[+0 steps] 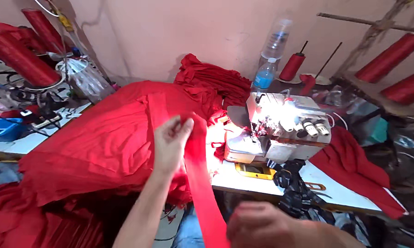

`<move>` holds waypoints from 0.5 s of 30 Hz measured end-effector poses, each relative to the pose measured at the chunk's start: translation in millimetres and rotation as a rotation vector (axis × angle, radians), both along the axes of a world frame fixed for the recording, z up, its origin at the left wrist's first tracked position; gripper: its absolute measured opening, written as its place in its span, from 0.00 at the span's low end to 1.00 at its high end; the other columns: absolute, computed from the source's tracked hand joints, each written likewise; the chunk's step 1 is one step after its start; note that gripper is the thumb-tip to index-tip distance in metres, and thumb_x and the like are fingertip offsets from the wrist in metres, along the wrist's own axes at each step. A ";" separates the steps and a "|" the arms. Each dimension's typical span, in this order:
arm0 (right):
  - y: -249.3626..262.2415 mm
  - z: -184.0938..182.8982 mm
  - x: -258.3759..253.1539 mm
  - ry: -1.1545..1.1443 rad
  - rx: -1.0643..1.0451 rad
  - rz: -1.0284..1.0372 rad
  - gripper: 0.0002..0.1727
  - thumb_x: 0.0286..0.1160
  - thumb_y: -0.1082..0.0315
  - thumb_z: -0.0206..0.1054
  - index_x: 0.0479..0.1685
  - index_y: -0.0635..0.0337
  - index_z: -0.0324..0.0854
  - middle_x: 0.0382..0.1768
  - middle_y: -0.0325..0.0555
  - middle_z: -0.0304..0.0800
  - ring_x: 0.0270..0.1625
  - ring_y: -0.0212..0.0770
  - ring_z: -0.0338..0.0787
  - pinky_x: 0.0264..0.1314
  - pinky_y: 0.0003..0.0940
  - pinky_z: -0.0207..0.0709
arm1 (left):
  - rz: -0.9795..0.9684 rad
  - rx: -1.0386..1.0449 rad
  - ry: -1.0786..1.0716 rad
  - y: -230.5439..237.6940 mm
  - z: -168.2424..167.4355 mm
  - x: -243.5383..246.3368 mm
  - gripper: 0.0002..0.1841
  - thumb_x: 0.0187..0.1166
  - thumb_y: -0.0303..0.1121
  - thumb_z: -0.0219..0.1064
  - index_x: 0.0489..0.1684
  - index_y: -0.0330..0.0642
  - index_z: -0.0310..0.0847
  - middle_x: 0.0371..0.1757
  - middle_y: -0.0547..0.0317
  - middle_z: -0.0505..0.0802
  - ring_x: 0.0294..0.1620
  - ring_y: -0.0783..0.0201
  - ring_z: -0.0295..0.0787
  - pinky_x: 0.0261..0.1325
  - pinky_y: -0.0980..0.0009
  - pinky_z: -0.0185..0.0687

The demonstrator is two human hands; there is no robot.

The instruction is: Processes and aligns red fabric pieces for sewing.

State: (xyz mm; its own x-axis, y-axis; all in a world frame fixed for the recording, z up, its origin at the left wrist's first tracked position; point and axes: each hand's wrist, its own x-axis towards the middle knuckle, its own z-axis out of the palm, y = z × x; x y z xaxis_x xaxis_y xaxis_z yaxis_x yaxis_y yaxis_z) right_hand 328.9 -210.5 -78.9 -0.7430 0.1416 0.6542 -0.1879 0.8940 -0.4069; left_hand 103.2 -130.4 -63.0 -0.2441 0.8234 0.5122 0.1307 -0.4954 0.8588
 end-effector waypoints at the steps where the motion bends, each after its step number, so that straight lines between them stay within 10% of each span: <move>1: 9.9 6.7 -3.0 0.059 0.058 -0.093 0.13 0.87 0.61 0.64 0.37 0.58 0.88 0.38 0.49 0.90 0.50 0.44 0.89 0.58 0.34 0.81 | -0.041 0.010 -0.036 -13.8 -7.1 10.1 0.09 0.80 0.22 0.63 0.40 0.46 0.88 0.31 0.79 0.93 0.33 0.84 0.89 0.40 0.82 0.87; 15: 60.2 16.5 -24.2 0.329 0.211 -0.593 0.09 0.80 0.64 0.69 0.35 0.58 0.89 0.32 0.38 0.92 0.47 0.30 0.87 0.60 0.25 0.73 | -0.391 0.230 -0.064 -52.8 -38.6 31.9 0.12 0.88 0.36 0.60 0.49 0.51 0.93 0.45 0.81 0.96 0.47 0.86 0.90 0.53 0.84 0.86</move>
State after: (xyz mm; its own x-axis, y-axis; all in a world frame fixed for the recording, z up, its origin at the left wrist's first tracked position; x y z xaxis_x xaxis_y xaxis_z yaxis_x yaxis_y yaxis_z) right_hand 304.7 -150.3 -62.4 -0.3392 0.3069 0.8892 0.2716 0.9370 -0.2198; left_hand 135.1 -183.2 -101.7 0.0253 0.7268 0.6864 -0.1539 -0.6756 0.7210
